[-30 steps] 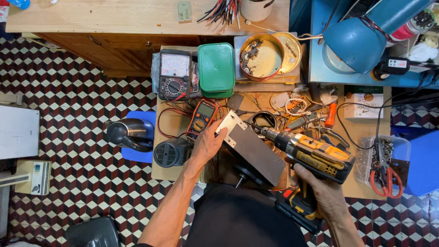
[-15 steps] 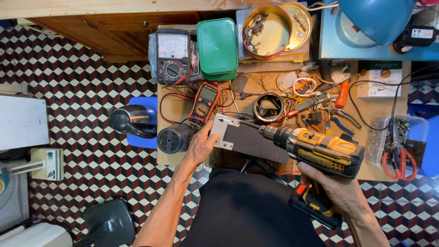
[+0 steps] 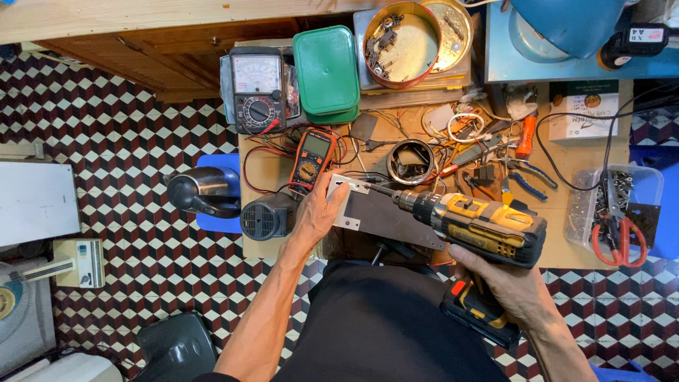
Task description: The person assembles a small electronic device using a cordless drill to fasten screws into a metal casing. They handle a multimeter and various small components on a cluttered workbench, then place the assembled unit on a blue stool.
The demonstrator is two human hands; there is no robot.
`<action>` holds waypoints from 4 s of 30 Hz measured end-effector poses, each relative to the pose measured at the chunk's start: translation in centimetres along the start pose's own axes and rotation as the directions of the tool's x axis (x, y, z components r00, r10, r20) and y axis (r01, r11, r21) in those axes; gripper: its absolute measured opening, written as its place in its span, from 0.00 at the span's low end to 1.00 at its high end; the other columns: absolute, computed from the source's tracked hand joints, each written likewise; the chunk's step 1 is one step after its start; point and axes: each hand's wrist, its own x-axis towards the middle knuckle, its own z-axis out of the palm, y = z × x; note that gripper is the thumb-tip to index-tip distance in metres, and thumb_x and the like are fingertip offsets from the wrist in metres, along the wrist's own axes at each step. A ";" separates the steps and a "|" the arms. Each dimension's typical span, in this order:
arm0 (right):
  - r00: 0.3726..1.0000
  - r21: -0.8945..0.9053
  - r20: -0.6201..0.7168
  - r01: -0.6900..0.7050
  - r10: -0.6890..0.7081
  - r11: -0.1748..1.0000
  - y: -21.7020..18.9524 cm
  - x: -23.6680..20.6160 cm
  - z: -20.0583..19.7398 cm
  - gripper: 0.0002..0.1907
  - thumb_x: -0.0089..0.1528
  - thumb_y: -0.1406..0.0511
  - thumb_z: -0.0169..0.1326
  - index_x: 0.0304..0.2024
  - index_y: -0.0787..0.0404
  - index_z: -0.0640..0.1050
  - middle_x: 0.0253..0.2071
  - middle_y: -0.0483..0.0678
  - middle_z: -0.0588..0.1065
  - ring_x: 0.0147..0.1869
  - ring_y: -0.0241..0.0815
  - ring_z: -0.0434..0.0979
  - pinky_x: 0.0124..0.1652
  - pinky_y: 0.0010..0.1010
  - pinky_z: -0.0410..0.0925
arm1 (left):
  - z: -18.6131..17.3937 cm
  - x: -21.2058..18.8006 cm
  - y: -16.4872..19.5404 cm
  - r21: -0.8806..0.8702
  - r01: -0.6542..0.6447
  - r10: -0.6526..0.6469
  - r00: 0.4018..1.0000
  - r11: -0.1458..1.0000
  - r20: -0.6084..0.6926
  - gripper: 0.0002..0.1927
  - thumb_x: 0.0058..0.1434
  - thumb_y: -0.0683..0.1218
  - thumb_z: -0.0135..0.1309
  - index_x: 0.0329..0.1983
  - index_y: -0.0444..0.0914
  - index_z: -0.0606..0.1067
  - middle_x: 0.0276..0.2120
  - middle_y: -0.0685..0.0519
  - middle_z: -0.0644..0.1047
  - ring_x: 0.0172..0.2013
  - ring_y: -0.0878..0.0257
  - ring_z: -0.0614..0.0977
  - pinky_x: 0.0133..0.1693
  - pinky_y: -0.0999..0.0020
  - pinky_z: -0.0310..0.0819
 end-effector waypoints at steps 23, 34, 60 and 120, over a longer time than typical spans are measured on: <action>0.999 -0.086 0.002 -0.048 0.049 0.995 -1.0 0.4 0.6 0.18 0.55 0.59 0.64 0.43 0.63 0.83 0.29 0.51 0.81 0.30 0.38 0.80 0.31 0.31 0.75 | -0.7 0.3 1.0 0.107 0.023 -0.033 0.995 0.994 0.091 0.23 0.70 0.64 0.38 0.60 0.50 0.70 0.45 0.42 0.81 0.46 0.42 0.83 0.46 0.51 0.75; 0.999 -0.059 -0.017 -0.048 0.047 0.997 -1.4 0.5 1.4 0.15 0.55 0.61 0.65 0.39 0.64 0.82 0.27 0.49 0.79 0.27 0.37 0.76 0.27 0.30 0.72 | -0.6 0.2 0.6 0.129 -0.017 0.009 0.998 0.992 0.062 0.22 0.71 0.63 0.37 0.58 0.49 0.70 0.43 0.42 0.81 0.45 0.41 0.82 0.43 0.50 0.74; 0.971 -0.141 0.210 0.141 -0.110 0.980 -3.6 2.4 1.1 0.34 0.57 0.58 0.64 0.62 0.62 0.70 0.52 0.56 0.78 0.53 0.45 0.79 0.49 0.37 0.75 | -1.0 -0.1 0.2 0.101 -0.005 0.001 0.999 0.995 0.040 0.26 0.71 0.61 0.37 0.66 0.50 0.70 0.41 0.39 0.82 0.45 0.42 0.84 0.46 0.53 0.76; 0.928 0.745 -0.352 0.199 0.122 0.636 20.7 2.7 -16.7 0.19 0.63 0.60 0.59 0.55 0.59 0.75 0.42 0.54 0.80 0.30 0.41 0.78 0.30 0.28 0.72 | 8.6 -4.7 5.6 0.183 -0.003 0.024 0.994 0.983 -0.110 0.37 0.63 0.53 0.55 0.73 0.40 0.57 0.52 0.36 0.78 0.50 0.40 0.81 0.49 0.52 0.74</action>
